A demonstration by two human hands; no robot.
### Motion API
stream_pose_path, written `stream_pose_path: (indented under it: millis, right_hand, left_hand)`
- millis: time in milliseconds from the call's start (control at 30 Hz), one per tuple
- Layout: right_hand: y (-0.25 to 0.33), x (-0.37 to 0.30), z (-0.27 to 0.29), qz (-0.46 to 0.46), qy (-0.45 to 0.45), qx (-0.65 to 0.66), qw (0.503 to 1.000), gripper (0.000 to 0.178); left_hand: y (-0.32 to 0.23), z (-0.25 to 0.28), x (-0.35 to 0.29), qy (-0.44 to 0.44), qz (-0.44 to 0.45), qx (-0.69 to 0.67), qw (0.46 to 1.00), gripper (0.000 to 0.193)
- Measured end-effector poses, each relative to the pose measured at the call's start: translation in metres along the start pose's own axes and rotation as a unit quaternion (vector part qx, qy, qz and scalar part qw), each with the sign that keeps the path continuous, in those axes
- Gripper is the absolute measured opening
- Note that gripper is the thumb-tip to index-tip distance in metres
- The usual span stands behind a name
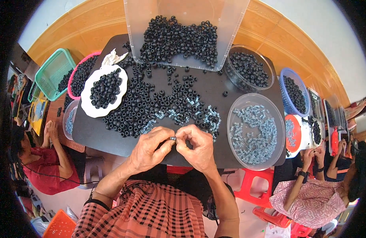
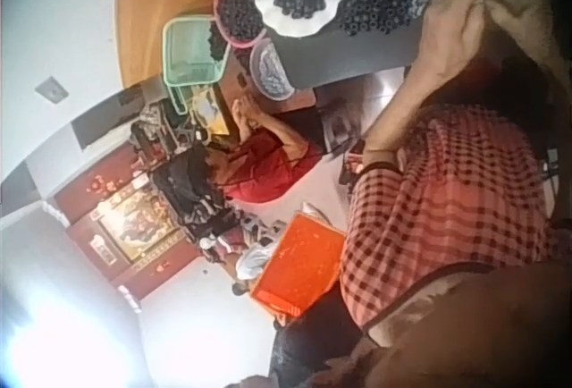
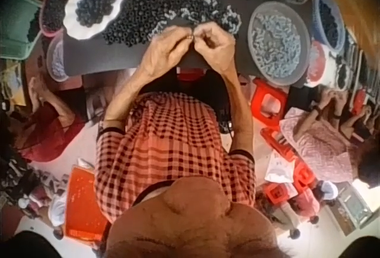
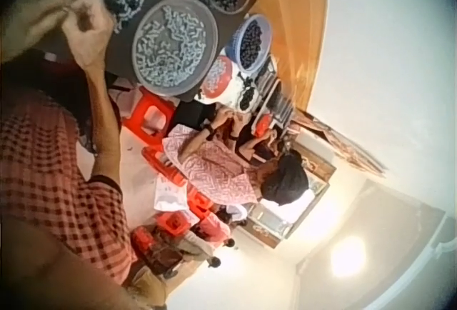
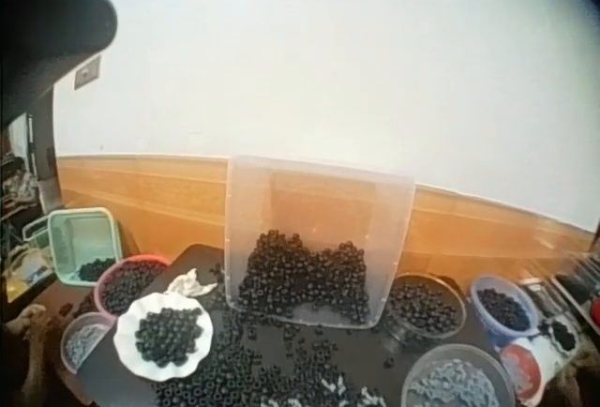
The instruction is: The person assembles small parts by picking up black rings and inserting metal coils into them by hand.
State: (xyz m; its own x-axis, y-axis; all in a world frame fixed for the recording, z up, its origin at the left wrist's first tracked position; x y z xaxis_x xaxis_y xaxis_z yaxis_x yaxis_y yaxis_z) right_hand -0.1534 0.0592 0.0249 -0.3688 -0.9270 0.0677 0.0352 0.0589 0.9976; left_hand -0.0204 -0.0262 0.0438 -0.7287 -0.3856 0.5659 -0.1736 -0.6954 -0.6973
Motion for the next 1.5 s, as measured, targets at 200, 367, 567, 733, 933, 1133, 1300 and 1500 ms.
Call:
stream_pose_path:
  millis: [200, 367, 567, 733, 933, 1133, 1300, 1500]
  right_hand:
    - [-0.001, -0.001, -0.003, -0.004, 0.019, 0.01, 1.0, 0.018]
    - [-0.003, -0.002, -0.002, -0.002, 0.027, -0.01, 1.0, 0.016]
    - [0.003, -0.001, -0.005, 0.017, 0.025, -0.038, 0.999, 0.014]
    - [0.002, -0.001, -0.004, 0.015, 0.018, -0.019, 1.0, 0.014]
    - [0.003, 0.0, -0.005, -0.008, 0.013, -0.002, 1.0, 0.016]
    - [0.012, -0.001, -0.008, 0.099, -0.039, -0.152, 0.983, 0.018]
    - [0.009, -0.003, -0.006, 0.09, -0.063, -0.166, 0.98, 0.018]
    - [-0.006, 0.0, -0.001, -0.024, -0.016, -0.006, 1.0, 0.007]
  left_hand:
    - [0.0, -0.001, -0.002, -0.013, 0.082, -0.059, 0.995, 0.009]
    - [0.006, -0.005, -0.008, -0.006, 0.148, -0.15, 0.978, 0.013]
    - [0.012, -0.003, -0.011, 0.026, 0.218, -0.197, 0.955, 0.015]
    - [0.003, -0.003, -0.007, -0.024, 0.17, -0.145, 0.974, 0.012]
    - [0.001, -0.003, -0.005, -0.025, 0.171, -0.151, 0.973, 0.01]
    - [0.011, -0.006, -0.01, -0.034, 0.195, -0.161, 0.967, 0.011]
    - [0.005, -0.005, -0.008, -0.013, 0.189, -0.123, 0.974, 0.012]
    - [0.006, -0.007, -0.011, -0.018, 0.193, -0.126, 0.973, 0.013]
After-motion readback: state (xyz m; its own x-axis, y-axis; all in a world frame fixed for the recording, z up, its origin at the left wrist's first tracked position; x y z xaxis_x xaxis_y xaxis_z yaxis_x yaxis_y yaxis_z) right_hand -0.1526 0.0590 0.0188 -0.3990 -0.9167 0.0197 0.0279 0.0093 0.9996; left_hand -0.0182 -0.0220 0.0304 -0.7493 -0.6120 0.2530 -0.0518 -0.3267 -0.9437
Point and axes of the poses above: each hand's wrist, its own x-axis towards the middle knuckle, its own z-axis out of the back of the hand, y = z × x, the point moved 3 cm from there along x, towards the middle knuckle, and after that the axes turned 8 degrees about -z, right-handed, at the moved point
